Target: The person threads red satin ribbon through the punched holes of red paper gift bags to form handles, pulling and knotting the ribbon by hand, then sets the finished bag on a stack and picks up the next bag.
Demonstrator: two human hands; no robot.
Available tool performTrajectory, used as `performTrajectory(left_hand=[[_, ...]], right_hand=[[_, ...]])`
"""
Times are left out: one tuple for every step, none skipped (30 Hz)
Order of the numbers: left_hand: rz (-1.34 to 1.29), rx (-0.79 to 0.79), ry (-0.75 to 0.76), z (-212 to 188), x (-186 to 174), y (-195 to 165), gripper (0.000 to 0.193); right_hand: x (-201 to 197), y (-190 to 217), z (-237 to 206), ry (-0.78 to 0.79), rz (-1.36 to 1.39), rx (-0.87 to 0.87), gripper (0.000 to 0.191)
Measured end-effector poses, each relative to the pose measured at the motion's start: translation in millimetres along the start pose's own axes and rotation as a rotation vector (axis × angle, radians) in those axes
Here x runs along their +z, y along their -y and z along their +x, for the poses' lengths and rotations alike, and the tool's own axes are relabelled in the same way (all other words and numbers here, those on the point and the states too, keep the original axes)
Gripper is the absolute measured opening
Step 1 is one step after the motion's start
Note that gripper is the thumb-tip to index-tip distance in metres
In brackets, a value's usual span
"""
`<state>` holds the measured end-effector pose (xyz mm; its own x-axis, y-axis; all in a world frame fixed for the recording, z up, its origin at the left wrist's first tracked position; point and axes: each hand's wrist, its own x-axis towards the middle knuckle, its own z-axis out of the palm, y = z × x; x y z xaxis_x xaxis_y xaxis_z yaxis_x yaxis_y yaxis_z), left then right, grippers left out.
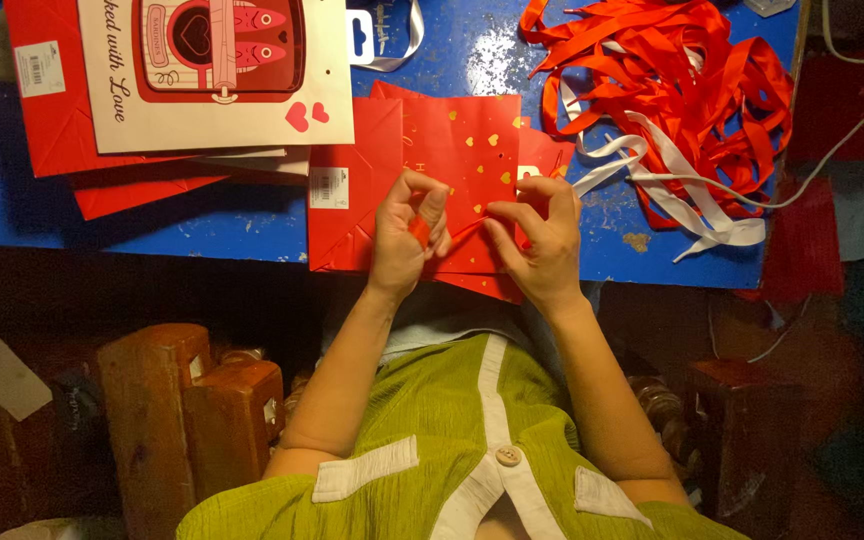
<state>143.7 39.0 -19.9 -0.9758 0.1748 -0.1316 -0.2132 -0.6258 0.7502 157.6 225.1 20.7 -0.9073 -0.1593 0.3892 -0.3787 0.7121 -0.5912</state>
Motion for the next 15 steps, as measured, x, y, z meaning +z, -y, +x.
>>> performTrajectory(left_hand=[[0.163,-0.034,-0.072,1.6,3.5,-2.0,0.011],[0.326,-0.065,-0.144,2.1,6.8,-5.3,0.011],[0.541,0.057,-0.085,1.5,9.7,-9.2,0.011],[0.754,0.180,-0.022,-0.6,12.4,-14.0,0.011],[0.966,0.303,0.043,-2.9,15.3,-18.4,0.012],[1.010,0.349,0.076,-4.7,19.2,-21.7,0.014],[1.053,0.398,0.109,-6.1,22.5,-24.7,0.016],[1.097,0.445,0.144,-6.6,25.2,-27.5,0.019],[1.159,0.417,0.132,-6.5,27.4,-29.6,0.018],[1.220,0.387,0.120,-6.1,29.2,-31.1,0.018],[1.281,0.357,0.110,-5.3,30.2,-32.2,0.018],[1.298,0.324,0.103,-4.5,30.8,-32.8,0.016],[1.315,0.291,0.095,-3.6,30.8,-32.9,0.013],[1.332,0.259,0.088,-2.7,30.2,-32.8,0.012],[1.335,0.247,0.101,-2.0,29.1,-32.6,0.011]], right_hand=[[-0.4,0.6,0.2,0.005,0.001,0.003,0.020],[-0.5,1.1,0.8,0.009,0.003,0.004,0.021],[-0.5,1.6,1.5,0.009,0.004,0.000,0.022],[-0.7,1.8,2.4,0.007,0.005,-0.003,0.024],[-0.7,2.1,3.1,0.005,0.005,-0.005,0.025],[-1.0,2.1,3.8,0.018,-0.013,-0.022,0.028],[-1.3,1.8,4.8,0.029,-0.030,-0.041,0.030],[-1.4,1.9,5.3,0.040,-0.047,-0.059,0.032],[-1.4,2.0,5.5,0.046,-0.050,-0.061,0.031],[-1.5,2.2,5.5,0.053,-0.054,-0.063,0.030],[-1.4,2.5,5.3,0.058,-0.058,-0.065,0.030],[-1.6,2.9,5.2,0.057,-0.053,-0.062,0.030],[-1.7,3.4,4.9,0.057,-0.047,-0.061,0.029],[-1.7,3.8,4.7,0.056,-0.042,-0.060,0.029],[-1.7,4.2,4.7,0.054,-0.045,-0.059,0.029]])
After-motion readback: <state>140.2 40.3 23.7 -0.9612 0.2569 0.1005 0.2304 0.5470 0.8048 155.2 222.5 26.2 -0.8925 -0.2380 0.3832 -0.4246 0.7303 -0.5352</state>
